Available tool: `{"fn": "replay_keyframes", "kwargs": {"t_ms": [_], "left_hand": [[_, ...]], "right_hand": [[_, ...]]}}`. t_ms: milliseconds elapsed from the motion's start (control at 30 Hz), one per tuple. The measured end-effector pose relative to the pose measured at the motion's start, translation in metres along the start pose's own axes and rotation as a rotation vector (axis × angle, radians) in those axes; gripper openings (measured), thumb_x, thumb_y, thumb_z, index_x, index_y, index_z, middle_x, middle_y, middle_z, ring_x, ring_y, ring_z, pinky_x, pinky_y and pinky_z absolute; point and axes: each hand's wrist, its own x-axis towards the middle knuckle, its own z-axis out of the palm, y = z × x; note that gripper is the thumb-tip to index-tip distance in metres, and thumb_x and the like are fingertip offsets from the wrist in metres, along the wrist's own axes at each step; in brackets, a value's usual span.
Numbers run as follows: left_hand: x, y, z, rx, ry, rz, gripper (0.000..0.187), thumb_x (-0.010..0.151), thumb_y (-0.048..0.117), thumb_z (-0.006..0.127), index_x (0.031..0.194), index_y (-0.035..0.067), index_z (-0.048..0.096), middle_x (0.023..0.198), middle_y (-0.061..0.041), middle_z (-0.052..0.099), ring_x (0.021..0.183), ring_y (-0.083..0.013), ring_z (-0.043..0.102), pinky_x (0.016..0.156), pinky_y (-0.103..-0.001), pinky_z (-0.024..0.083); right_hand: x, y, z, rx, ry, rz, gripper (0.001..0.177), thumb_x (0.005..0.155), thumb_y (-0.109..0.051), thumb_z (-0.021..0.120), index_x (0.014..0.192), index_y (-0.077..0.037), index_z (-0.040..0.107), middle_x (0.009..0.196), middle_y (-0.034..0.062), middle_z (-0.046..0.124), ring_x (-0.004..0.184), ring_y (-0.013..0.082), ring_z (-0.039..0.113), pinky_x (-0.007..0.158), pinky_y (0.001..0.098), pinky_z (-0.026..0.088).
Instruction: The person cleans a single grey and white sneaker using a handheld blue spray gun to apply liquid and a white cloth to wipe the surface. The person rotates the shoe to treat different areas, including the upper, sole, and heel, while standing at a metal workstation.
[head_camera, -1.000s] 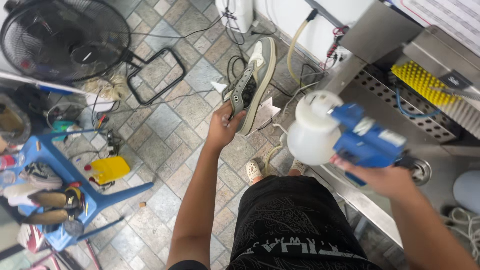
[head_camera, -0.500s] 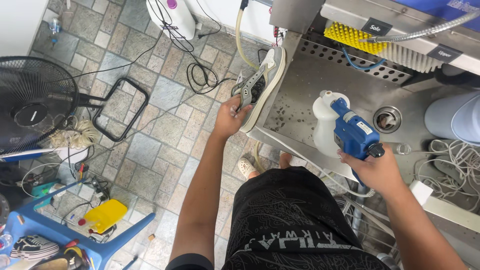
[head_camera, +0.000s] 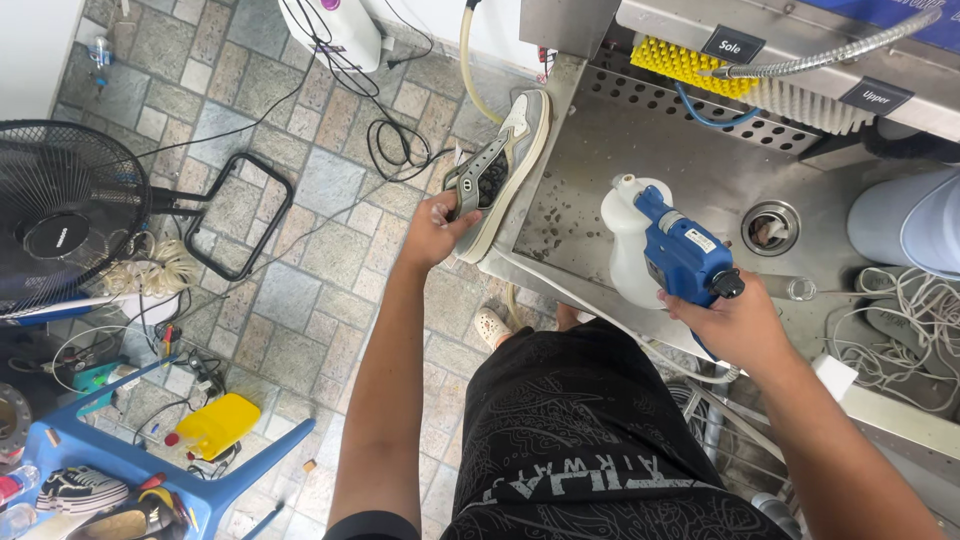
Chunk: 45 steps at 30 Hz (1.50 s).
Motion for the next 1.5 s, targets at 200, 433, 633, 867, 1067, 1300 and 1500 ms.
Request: {"fn": "replay_keyframes", "kwargs": {"t_ms": [200, 433, 633, 867, 1067, 1300, 1500], "left_hand": [[0.003, -0.010, 0.004, -0.210, -0.038, 0.114, 0.020, 0.090, 0.005, 0.075, 0.109, 0.000, 0.073, 0.097, -0.002, 0.074, 0.089, -0.0080, 0.063, 0.083, -0.026, 0.051], [0.006, -0.016, 0.007, -0.284, -0.048, 0.073, 0.019, 0.089, 0.004, 0.075, 0.108, -0.001, 0.073, 0.096, -0.003, 0.076, 0.088, -0.0081, 0.065, 0.081, -0.026, 0.051], [0.004, -0.008, 0.007, -0.235, -0.034, 0.041, 0.018, 0.089, 0.004, 0.075, 0.105, -0.001, 0.074, 0.092, -0.004, 0.076, 0.084, -0.0088, 0.065, 0.079, -0.027, 0.051], [0.003, -0.003, 0.007, -0.237, -0.032, 0.024, 0.018, 0.088, 0.004, 0.075, 0.105, -0.001, 0.074, 0.092, -0.004, 0.077, 0.083, -0.0095, 0.067, 0.079, -0.028, 0.052], [0.004, -0.007, 0.009, -0.282, -0.037, 0.028, 0.018, 0.088, 0.003, 0.074, 0.106, -0.001, 0.073, 0.093, -0.004, 0.077, 0.084, -0.0089, 0.067, 0.079, -0.027, 0.052], [0.006, -0.012, 0.010, -0.279, -0.037, 0.042, 0.017, 0.089, 0.004, 0.075, 0.105, -0.002, 0.073, 0.092, -0.004, 0.076, 0.083, -0.0083, 0.066, 0.077, -0.026, 0.051], [0.005, -0.013, 0.009, -0.263, -0.024, 0.044, 0.017, 0.088, 0.004, 0.076, 0.104, -0.001, 0.074, 0.090, -0.003, 0.076, 0.081, -0.0077, 0.066, 0.075, -0.026, 0.051]], "right_hand": [[0.006, 0.001, 0.001, 0.086, 0.008, -0.017, 0.032, 0.079, -0.007, 0.079, 0.108, 0.002, 0.067, 0.087, 0.0064, 0.074, 0.076, 0.0104, 0.070, 0.067, 0.0292, 0.057], [0.006, 0.000, 0.001, -0.091, 0.024, -0.053, 0.036, 0.077, -0.011, 0.084, 0.108, 0.000, 0.070, 0.085, 0.0093, 0.075, 0.072, 0.0133, 0.064, 0.068, 0.0310, 0.054], [0.009, -0.006, 0.000, -0.060, 0.017, -0.078, 0.039, 0.077, -0.010, 0.083, 0.111, -0.001, 0.068, 0.089, 0.0083, 0.075, 0.077, 0.0131, 0.068, 0.071, 0.0311, 0.055], [0.011, -0.008, -0.002, -0.084, 0.013, -0.130, 0.040, 0.076, -0.010, 0.083, 0.112, 0.000, 0.067, 0.090, 0.0094, 0.076, 0.078, 0.0155, 0.071, 0.073, 0.0319, 0.056], [0.012, -0.008, -0.003, -0.108, 0.001, -0.136, 0.041, 0.075, -0.011, 0.084, 0.111, 0.000, 0.067, 0.087, 0.0103, 0.076, 0.076, 0.0165, 0.071, 0.073, 0.0326, 0.056], [0.014, -0.005, -0.003, -0.109, -0.026, -0.058, 0.039, 0.074, -0.011, 0.084, 0.108, 0.000, 0.067, 0.083, 0.0101, 0.076, 0.072, 0.0165, 0.070, 0.069, 0.0320, 0.055], [0.015, -0.002, -0.001, -0.087, -0.054, 0.005, 0.039, 0.075, -0.011, 0.084, 0.109, -0.001, 0.069, 0.082, 0.0101, 0.075, 0.070, 0.0174, 0.068, 0.068, 0.0328, 0.055]]}}
